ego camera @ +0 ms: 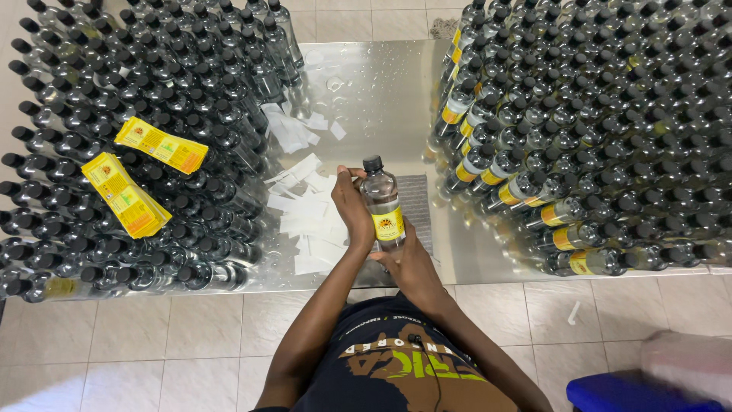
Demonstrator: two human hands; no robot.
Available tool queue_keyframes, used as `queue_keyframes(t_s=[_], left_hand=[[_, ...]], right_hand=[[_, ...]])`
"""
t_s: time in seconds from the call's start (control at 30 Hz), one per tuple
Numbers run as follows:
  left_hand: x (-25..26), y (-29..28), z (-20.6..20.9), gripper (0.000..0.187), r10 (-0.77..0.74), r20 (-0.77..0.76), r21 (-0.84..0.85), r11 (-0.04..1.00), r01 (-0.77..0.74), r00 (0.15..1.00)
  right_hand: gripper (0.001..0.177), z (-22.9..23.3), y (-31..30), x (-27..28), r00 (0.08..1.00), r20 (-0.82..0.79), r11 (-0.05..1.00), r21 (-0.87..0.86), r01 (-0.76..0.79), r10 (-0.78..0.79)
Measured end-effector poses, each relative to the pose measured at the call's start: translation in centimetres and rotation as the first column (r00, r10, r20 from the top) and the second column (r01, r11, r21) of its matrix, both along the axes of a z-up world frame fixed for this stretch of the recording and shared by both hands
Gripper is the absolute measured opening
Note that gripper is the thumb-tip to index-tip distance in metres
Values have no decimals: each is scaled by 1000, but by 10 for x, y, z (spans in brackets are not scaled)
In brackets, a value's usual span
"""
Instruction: The person repeatedly picks up clear plastic bottles with black caps from a table, applies yellow labels to them by hand, and places the labeled bottles into a large group on the right side of the table. The person also handles stacks of yellow labels and white backing papers during the process.
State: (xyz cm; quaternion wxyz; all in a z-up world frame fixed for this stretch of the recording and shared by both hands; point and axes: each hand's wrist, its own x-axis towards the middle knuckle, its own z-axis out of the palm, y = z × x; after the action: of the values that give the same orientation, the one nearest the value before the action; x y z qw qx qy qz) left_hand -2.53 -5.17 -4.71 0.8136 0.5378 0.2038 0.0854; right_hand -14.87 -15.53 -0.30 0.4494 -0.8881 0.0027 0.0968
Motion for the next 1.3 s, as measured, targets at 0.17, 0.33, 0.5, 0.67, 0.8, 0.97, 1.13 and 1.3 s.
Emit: queue_keyframes(t_s=[0.17,0.33,0.5,0.67,0.8,0.97,1.13,1.3], left_hand=[[-11,-5,27,53,54,78,47,997,-58,995],[-19,-8,29,51,-88,4,152,985,87,996],[-25,6,15,66,-564,45,172,818,549,825],[-34,-23,-36,80,-728,86,319,667,674,680],[-39,-67,-70,88,-783,207,478,604,637,587],[-35,-102,-84,73,-853,247,608,505,612,459],[-28,-116,-86,82,-853,114,570,475,670,509],[-35,-66,-127,70,-784,-40,509,518,687,620]], right_hand=[[95,15,3,-2,1000,21,997,-77,-9,10],[88,-37,-25,8,998,-56,977,213,9,3],[71,-69,-59,4,996,-82,862,507,26,18],[82,-132,-98,-6,997,-74,886,464,8,30],[39,-172,-130,3,991,-6,988,77,134,-134],[49,-230,-163,20,881,228,910,126,395,-414],[69,-236,-176,39,810,244,845,108,524,-533],[99,-232,-162,62,713,147,728,167,665,-686]])
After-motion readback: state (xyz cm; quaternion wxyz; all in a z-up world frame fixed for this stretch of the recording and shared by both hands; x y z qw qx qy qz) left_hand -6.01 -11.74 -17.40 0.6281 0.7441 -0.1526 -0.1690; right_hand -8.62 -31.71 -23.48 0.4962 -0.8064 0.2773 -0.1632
